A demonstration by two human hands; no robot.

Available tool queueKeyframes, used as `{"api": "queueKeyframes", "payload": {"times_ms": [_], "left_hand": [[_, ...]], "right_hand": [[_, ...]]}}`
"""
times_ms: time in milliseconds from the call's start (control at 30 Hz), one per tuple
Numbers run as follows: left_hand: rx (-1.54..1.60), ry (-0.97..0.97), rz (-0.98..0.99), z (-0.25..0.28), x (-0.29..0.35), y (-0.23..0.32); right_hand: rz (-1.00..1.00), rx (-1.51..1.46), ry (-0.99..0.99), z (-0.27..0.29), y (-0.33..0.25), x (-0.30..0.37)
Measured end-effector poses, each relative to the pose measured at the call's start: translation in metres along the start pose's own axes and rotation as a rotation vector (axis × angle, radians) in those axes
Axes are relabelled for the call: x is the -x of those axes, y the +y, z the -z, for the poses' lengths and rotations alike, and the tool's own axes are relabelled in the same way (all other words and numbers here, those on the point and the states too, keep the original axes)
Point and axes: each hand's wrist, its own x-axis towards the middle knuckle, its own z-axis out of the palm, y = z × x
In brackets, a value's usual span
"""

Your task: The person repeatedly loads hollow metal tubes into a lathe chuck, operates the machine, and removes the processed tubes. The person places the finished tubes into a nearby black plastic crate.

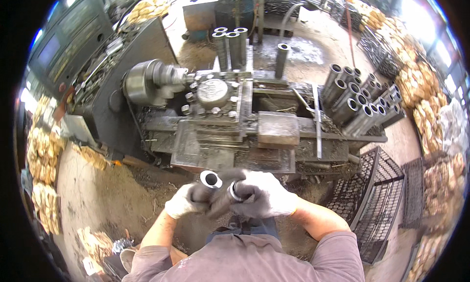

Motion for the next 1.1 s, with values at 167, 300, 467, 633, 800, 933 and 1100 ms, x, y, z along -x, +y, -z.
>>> {"api": "queueKeyframes", "payload": {"times_ms": [167, 300, 467, 633, 800, 933, 1100], "left_hand": [[0.202, 0.481, -0.245, 0.072, -0.008, 0.002], [0.151, 0.634, -0.335, 0.103, -0.063, 0.006], [0.012, 0.511, -0.188, 0.110, -0.118, -0.017], [-0.024, 0.529, -0.247, 0.100, -0.117, -0.048], [-0.164, 0.397, -0.205, 0.109, -0.129, -0.033], [-0.083, 0.507, -0.232, 0.131, -0.091, -0.039], [0.178, 0.596, -0.135, 0.165, -0.062, -0.068]], "right_hand": [[0.162, 0.386, 0.094, -0.021, 0.029, -0.078], [0.186, 0.598, 0.013, -0.035, 0.062, -0.116], [0.175, 0.433, -0.177, 0.010, 0.051, -0.135], [-0.454, 0.118, 0.204, 0.124, 0.106, -0.208], [-0.559, 0.861, 0.146, 0.131, 0.340, -0.256], [-0.433, 0.789, 0.064, 0.125, 0.361, -0.253], [0.246, 0.733, 0.719, 0.147, 0.198, -0.301]]}}
